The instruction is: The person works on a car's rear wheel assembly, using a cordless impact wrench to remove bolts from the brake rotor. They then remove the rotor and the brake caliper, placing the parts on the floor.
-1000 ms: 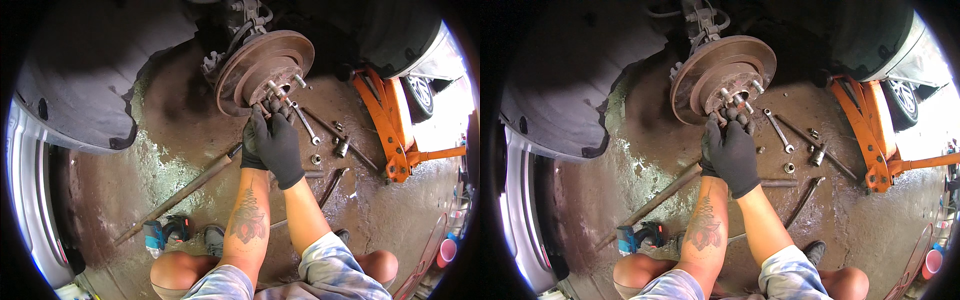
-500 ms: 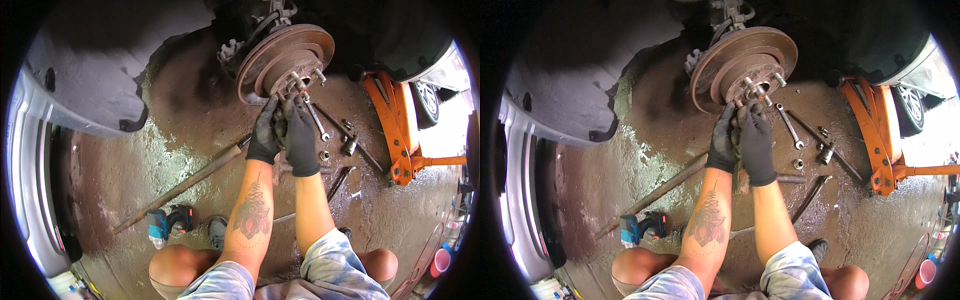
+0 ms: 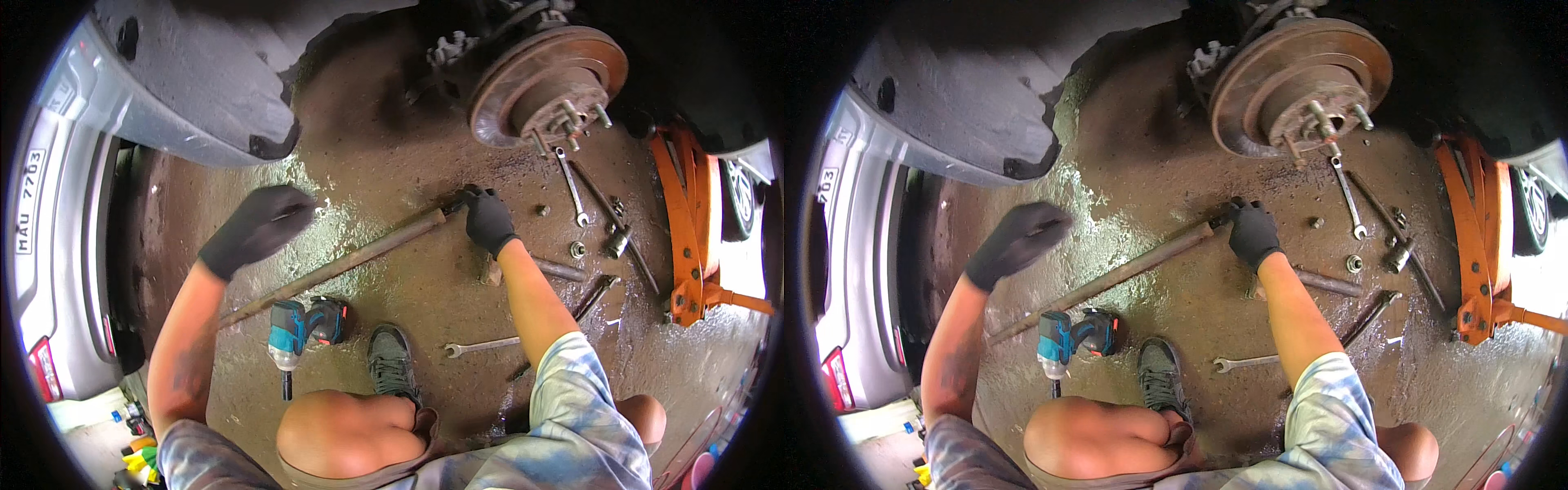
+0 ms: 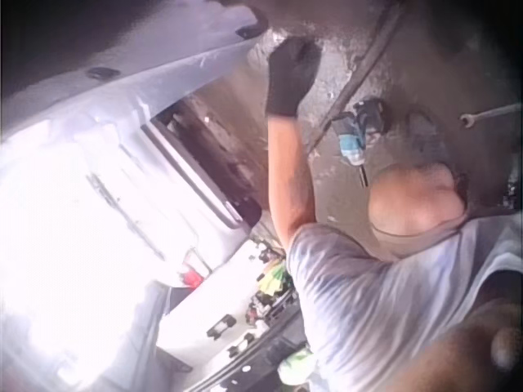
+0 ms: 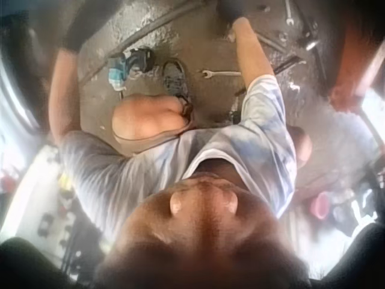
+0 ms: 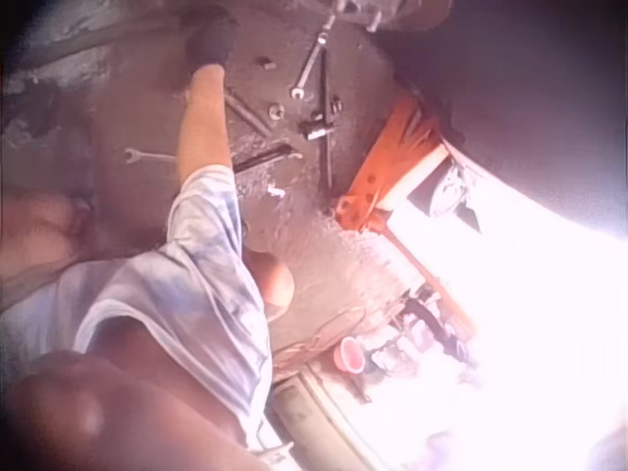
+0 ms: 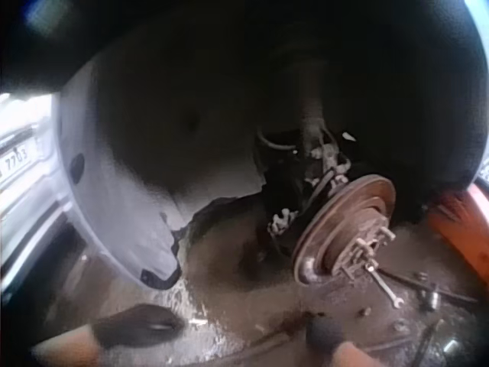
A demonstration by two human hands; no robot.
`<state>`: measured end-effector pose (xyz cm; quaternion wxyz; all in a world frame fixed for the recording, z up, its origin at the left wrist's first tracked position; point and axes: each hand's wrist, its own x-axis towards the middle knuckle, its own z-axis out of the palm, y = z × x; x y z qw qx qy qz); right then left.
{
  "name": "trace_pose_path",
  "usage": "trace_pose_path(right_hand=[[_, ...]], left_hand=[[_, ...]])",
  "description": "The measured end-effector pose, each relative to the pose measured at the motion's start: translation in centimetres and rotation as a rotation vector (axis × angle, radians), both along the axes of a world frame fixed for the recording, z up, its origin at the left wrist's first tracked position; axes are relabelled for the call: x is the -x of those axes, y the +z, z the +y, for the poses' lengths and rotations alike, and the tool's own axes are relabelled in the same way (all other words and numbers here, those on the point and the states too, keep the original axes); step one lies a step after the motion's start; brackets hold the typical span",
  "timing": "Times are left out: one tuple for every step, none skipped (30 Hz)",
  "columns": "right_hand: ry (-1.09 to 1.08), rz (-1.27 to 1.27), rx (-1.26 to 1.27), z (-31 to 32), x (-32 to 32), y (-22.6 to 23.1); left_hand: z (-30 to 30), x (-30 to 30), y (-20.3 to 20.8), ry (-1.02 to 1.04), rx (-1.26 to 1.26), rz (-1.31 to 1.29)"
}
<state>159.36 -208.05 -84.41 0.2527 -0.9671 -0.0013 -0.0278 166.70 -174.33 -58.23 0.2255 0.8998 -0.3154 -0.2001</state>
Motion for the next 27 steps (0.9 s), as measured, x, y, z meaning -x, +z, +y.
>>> trace_pose_path(right_hand=[[0.025,0.021,0.108,-0.4,0.2,-1.1],[0.066,0.032,0.202,-0.4,-0.1,-1.6],[0.103,0.038,0.226,0.6,-0.7,-1.7],[0.127,0.052,0.267,0.8,-1.1,-1.8],[0.153,0.065,0.320,1.0,-1.3,-1.9],[0.175,0.051,0.371,0.7,-1.6,-2.5],[0.191,0.039,0.423,0.2,-2.2,-3.0],[0.211,0.027,0.473,-0.2,-2.4,-3.5],[0.237,0.011,0.501,-0.5,-2.3,-3.6],[0.262,-0.012,0.527,-0.7,-2.3,-3.2],[0.281,-0.039,0.553,-1.1,-2.6,-2.4],[0.310,0.027,0.605,-1.7,-2.8,-1.2],[0.347,0.102,0.650,-2.1,-2.7,0.3],[0.381,0.179,0.693,-2.5,-2.4,1.8],[0.260,0.205,0.491,-3.2,-1.8,3.1],[0.132,0.220,0.288,-3.8,-1.3,4.5],[0.002,0.230,0.085,-4.4,-0.7,5.9],[-0.072,0.180,-0.186,-5.0,0.0,7.8],[-0.199,0.155,-0.178,-5.6,1.2,8.4],[-0.193,0.155,-0.017,-8.0,4.0,6.8],[-0.181,0.158,0.131,-9.9,6.7,4.8],[0.013,0.414,0.296,-12.7,9.7,3.9],[0.122,0.499,0.378,-12.7,10.8,4.3],[0.244,0.574,0.449,-12.6,11.9,4.8],[0.283,0.325,0.438,-13.0,11.6,5.1],[-0.021,0.263,0.236,-12.5,11.4,6.1],[-0.323,0.193,0.033,-12.0,11.5,6.8]], left_hand=[[3.2,1.3,-0.5,0.185,0.021,0.027],[7.9,2.9,-2.2,0.252,0.013,-0.062],[13.0,5.5,-3.9,0.338,-0.021,-0.155],[16.6,8.4,-5.8,0.389,-0.073,-0.155],[19.2,11.8,-8.2,0.442,-0.114,-0.151],[19.1,14.3,-10.2,0.511,-0.084,-0.065],[18.3,16.5,-12.1,0.570,-0.053,0.023],[17.1,18.5,-14.4,0.896,0.466,0.444],[15.8,20.4,-16.7,1.285,1.039,0.736],[14.3,21.5,-18.3,1.486,1.275,0.772],[13.0,22.8,-19.7,1.584,1.324,0.691],[11.8,23.5,-21.0,1.625,1.312,0.582],[10.9,24.4,-21.8,1.678,1.285,0.452],[10.4,24.6,-22.6,1.705,1.235,0.330],[9.9,24.8,-23.1,1.729,1.182,0.217],[9.6,24.7,-23.5,1.746,1.125,0.112],[9.2,24.8,-23.7,1.760,1.072,0.033],[8.8,24.6,-24.0,1.767,1.035,-0.034],[8.7,24.7,-24.1,1.777,0.995,-0.096],[7.9,24.3,-24.3,1.771,0.971,-0.124],[7.5,23.9,-24.5,1.760,0.945,-0.155],[7.0,23.7,-24.6,1.753,0.929,-0.181],[6.9,23.6,-24.7,1.752,0.910,-0.222],[7.0,23.7,-24.5,1.749,0.874,-0.261],[7.3,23.4,-24.5,1.740,0.847,-0.302],[7.3,22.8,-24.8,1.728,0.823,-0.330],[7.2,22.3,-25.1,1.710,0.797,-0.344]])
